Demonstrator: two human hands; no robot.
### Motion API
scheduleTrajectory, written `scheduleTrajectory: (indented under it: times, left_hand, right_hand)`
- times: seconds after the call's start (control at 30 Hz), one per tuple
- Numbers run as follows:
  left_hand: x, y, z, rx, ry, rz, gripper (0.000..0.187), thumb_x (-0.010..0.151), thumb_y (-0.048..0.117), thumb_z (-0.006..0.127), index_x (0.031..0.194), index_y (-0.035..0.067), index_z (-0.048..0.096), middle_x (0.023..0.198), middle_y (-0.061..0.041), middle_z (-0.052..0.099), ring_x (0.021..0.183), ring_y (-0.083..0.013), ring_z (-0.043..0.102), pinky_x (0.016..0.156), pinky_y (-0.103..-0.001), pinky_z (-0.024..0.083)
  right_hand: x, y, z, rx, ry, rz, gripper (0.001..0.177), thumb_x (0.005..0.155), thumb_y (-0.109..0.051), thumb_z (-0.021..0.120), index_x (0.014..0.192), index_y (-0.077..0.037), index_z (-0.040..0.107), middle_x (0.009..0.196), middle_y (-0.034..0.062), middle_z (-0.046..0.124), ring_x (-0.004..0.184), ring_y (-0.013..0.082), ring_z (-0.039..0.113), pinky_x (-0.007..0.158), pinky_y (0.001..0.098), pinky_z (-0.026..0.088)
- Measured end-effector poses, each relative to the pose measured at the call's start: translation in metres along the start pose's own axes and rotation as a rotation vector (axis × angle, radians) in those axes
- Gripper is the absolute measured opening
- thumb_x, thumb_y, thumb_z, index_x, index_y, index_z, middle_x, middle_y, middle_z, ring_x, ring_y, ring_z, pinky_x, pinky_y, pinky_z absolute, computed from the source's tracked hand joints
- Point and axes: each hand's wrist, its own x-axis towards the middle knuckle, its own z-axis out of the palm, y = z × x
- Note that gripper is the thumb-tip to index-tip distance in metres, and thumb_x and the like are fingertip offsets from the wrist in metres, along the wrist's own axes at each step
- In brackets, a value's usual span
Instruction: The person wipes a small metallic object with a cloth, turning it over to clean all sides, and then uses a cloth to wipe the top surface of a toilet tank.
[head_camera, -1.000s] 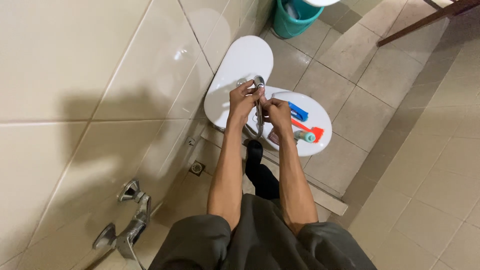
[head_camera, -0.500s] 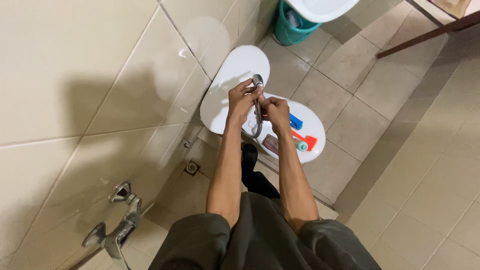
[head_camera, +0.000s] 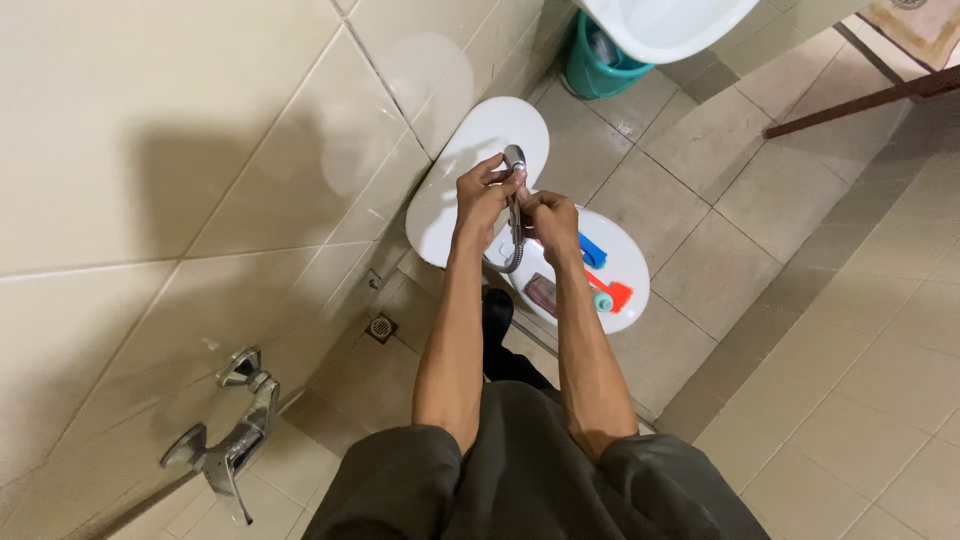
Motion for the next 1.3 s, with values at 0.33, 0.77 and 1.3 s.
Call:
scheduleTrajectory:
  times: [0.33,0.77,1.3]
  left_hand:
    - [0.009,0.0,0.007,-0.024,0.001,0.019,0.068,0.082,0.007,0.083,0.143,-0.008,0.054,0.113,-0.021,0.07,0.094,-0.0238,0.071,0.078,-0.033,0.063]
    - [0.018,-0.012,0.015,-0.062,-0.019,0.003,0.07,0.082,0.006,0.083,0.143,-0.011,0.052,0.111,-0.022,0.07,0.088,-0.0226,0.07,0.073,-0.033,0.061]
    - [0.02,-0.012,0.014,-0.026,-0.003,0.016,0.068,0.083,0.005,0.083,0.142,-0.01,0.054,0.108,-0.019,0.071,0.087,-0.0203,0.07,0.071,-0.031,0.058]
  right_hand:
    - [0.006,-0.011,-0.005,0.006,-0.017,-0.008,0.038,0.096,-0.031,0.072,0.081,0.004,0.07,0.07,0.0064,0.065,0.059,0.0147,0.058,0.052,0.0308,0.049]
    - [0.01,-0.01,-0.017,-0.005,-0.025,-0.009,0.04,0.096,-0.031,0.073,0.084,0.007,0.071,0.073,0.0103,0.069,0.062,0.0172,0.063,0.054,0.0321,0.052]
    - [0.013,-0.008,-0.014,0.034,-0.033,-0.005,0.036,0.096,-0.029,0.073,0.082,0.004,0.069,0.071,0.0086,0.066,0.059,0.0167,0.06,0.052,0.0318,0.051]
